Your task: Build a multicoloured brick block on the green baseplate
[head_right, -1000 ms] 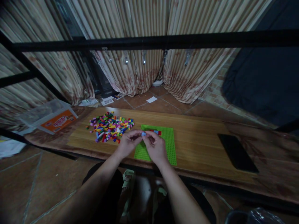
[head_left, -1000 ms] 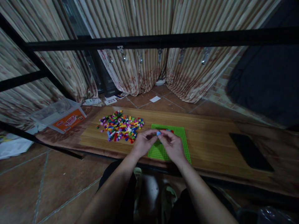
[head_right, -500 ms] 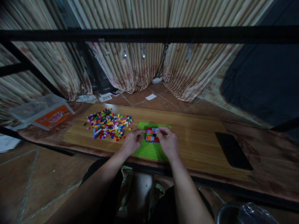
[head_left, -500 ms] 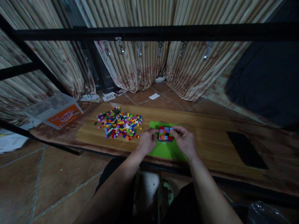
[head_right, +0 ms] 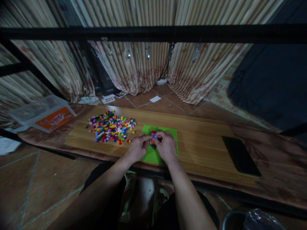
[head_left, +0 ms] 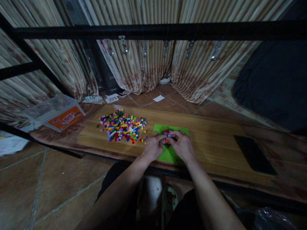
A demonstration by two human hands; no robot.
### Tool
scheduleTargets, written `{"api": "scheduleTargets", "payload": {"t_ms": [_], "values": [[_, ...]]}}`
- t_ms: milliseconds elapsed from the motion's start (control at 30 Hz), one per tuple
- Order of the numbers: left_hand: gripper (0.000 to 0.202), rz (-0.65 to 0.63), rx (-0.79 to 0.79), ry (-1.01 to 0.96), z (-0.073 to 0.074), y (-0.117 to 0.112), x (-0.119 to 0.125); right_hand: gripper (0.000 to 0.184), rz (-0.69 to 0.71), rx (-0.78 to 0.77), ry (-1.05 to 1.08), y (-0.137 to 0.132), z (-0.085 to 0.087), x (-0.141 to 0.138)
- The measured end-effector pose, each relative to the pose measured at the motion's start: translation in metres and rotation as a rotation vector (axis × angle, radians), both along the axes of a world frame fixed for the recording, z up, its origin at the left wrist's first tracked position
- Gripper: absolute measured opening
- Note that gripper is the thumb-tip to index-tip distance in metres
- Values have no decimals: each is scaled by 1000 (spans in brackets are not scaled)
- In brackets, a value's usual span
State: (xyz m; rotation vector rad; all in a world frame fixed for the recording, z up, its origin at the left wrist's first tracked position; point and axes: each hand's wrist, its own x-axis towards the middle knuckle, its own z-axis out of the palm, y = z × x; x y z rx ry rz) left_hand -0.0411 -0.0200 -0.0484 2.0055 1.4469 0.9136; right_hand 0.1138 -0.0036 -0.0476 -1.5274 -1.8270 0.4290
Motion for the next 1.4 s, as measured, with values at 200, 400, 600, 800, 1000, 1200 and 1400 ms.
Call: {"api": "scheduleTargets", "payload": {"t_ms": [200,400,600,800,1000,1200,1400], "values": [[36,-16,11,-1,-3,-1,1,22,19,-34,65,1,-2,3],[34,-18,14,-19,-1,-2,1,32,-86,-55,261,0,2,12],[32,-24,12,-1,-2,-1,2,41,-155,-80,264,2,-5,11],[31,-14,20,4,-3,-1,2,36,-188,-55,211,4,-11,8],[21,20,-11,-22,0,0,5,34,-202,-68,214,2,-11,7],[11,51,-41,-145,-8,6,10,27,-187,-18,223,-2,-7,4],[7,64,-26,-163,-15,7,12,25,-186,9,211,-3,-9,4]]}}
